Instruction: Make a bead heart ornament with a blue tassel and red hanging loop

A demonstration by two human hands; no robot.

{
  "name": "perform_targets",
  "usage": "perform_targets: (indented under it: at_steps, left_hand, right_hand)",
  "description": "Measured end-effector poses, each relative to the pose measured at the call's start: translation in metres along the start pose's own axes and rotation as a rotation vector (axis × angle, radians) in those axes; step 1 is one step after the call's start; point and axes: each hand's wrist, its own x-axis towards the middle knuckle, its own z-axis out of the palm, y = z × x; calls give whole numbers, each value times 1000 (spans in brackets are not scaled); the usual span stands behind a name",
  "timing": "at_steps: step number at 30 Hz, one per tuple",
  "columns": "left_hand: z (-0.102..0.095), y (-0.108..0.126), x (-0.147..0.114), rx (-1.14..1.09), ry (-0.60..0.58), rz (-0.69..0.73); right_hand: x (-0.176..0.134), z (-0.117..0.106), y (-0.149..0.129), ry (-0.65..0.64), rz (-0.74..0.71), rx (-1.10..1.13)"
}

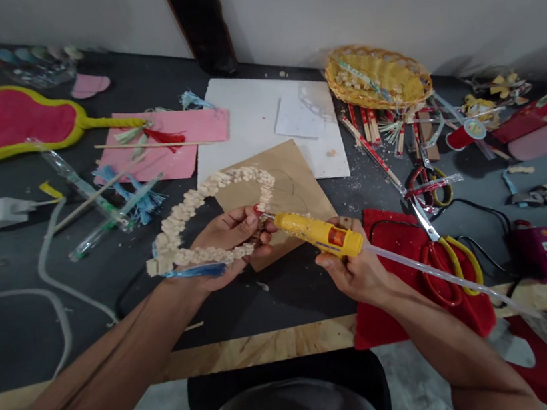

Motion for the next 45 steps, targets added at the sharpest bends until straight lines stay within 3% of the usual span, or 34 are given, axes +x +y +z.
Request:
perform_targets:
  at_steps: [12,16,20,22,26,36,41,45]
  left_hand:
    - [-1,4,-3,4,-10,-14]
    - [-3,5,-2,12,-19,0]
    - [-8,2,0,49,-17,45]
    - [-11,0,2,61,-24,55]
    - [-12,0,2,58,-63,14]
    - [-9,2,-1,190,37,46]
    - [-7,4,-1,233,31,26]
    - [-3,4,-2,239,25,19]
  right_hand:
    - [0,-3,1,4,103,62]
    - [2,-6,6,-57,456,401]
    - [10,-6,20,223,861,765]
    - [13,-8,27,287,969,808]
    - [14,-18,32,265,1084,858]
    - [-1,-63,37,115,1052,818]
    - [-9,-98,47,-87,1004,422]
    - [11,-116,59,-106,770,60]
